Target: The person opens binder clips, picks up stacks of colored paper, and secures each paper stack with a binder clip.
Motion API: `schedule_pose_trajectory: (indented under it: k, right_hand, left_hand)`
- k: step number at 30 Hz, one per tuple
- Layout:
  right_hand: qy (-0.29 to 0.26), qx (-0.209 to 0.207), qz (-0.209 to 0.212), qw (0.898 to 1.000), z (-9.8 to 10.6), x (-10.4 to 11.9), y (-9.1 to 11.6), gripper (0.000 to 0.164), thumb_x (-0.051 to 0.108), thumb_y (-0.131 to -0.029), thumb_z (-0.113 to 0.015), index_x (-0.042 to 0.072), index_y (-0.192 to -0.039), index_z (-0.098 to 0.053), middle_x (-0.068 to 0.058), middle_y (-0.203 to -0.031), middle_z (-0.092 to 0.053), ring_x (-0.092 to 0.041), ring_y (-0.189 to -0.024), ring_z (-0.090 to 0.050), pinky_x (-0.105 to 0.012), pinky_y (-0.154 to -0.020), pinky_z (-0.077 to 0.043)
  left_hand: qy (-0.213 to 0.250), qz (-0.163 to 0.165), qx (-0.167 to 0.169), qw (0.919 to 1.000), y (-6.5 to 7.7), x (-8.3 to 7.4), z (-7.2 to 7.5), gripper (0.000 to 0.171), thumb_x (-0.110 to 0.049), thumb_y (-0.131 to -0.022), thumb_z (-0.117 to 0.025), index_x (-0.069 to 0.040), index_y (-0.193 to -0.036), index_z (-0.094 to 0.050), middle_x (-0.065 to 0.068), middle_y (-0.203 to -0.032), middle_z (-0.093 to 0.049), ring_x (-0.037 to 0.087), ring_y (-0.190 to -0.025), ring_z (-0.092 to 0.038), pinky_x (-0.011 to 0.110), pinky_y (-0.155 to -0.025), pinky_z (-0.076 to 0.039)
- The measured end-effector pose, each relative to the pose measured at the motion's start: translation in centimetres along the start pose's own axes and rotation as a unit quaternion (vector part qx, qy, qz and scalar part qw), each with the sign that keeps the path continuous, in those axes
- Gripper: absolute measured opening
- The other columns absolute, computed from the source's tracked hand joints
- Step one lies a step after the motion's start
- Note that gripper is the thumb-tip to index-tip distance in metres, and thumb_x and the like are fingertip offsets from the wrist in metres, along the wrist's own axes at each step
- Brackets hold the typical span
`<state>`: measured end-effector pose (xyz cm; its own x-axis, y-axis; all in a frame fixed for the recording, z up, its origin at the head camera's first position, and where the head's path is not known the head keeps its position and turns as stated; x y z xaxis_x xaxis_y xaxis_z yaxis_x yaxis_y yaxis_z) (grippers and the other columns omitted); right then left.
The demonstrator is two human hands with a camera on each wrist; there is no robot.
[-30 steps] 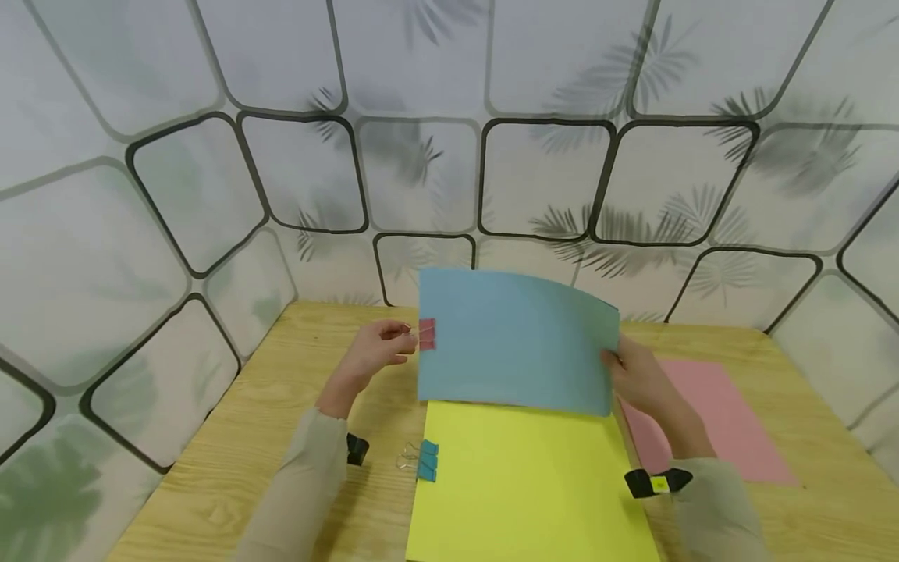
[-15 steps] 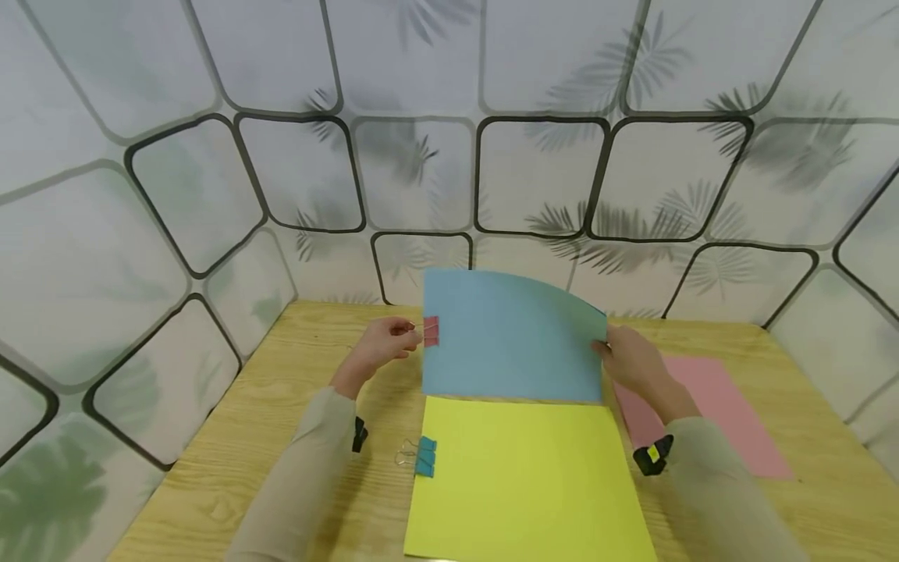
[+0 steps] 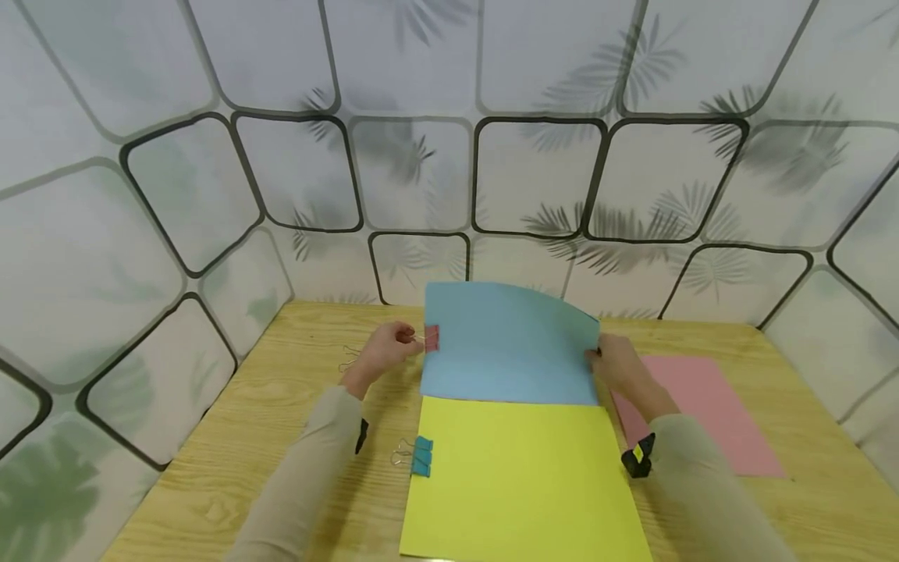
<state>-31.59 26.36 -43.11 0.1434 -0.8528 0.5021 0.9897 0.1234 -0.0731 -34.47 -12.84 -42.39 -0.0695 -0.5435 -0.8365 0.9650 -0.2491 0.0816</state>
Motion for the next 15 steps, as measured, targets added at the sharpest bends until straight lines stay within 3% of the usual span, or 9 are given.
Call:
schedule_pose_trajectory:
  k: [5,11,15]
  right_hand:
    - [0.0,0.013,-0.029,0.999,-0.5,-0.6,-0.6,0.029,0.006,-0.099,-0.053,0.007,-0.07,-0.045,-0.006,-0.064,-0.048,-0.02,-0.059,-0.047,-0.031,-0.055,-0.039]
    - [0.002,0.015,-0.032,0.999,-1.1,-1.2,-1.5,0.037,0.003,-0.091,-0.051,0.015,-0.065,-0.028,0.004,-0.06,-0.022,-0.012,-0.052,-0.024,-0.027,-0.049,-0.026]
    - [-0.008,0.012,-0.043,0.999,-1.5,-1.3,-1.6,0.033,0.0,-0.083,-0.052,0.014,-0.066,-0.028,0.002,-0.059,-0.028,-0.013,-0.053,-0.027,-0.028,-0.049,-0.027]
  left_hand:
    - [-0.032,0.011,-0.012,0.9994,-0.4,-0.2,-0.4,0.048,-0.017,-0.097,-0.063,0.009,-0.135,-0.05,0.023,-0.127,-0.058,0.035,-0.117,-0.056,0.045,-0.094,-0.05]
    - [-0.063,0.015,-0.018,0.9978,-0.7,0.0,-0.8,0.046,-0.017,-0.096,-0.065,0.008,-0.132,-0.053,0.023,-0.126,-0.06,0.035,-0.117,-0.057,0.046,-0.095,-0.05]
    - [-0.077,0.015,-0.022,0.9967,-0.8,0.1,-1.1,0.048,-0.02,-0.095,-0.065,0.008,-0.132,-0.054,0.023,-0.125,-0.061,0.035,-0.115,-0.058,0.046,-0.093,-0.051]
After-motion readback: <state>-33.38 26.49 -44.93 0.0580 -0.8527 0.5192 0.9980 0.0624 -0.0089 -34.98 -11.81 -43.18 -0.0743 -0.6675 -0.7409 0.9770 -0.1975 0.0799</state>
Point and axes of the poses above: each hand's wrist, its own y-axis away from the middle knuckle, its own z-axis out of the back of the hand, x = y × z, the point moved 3 cm from there along -y, towards the middle knuckle
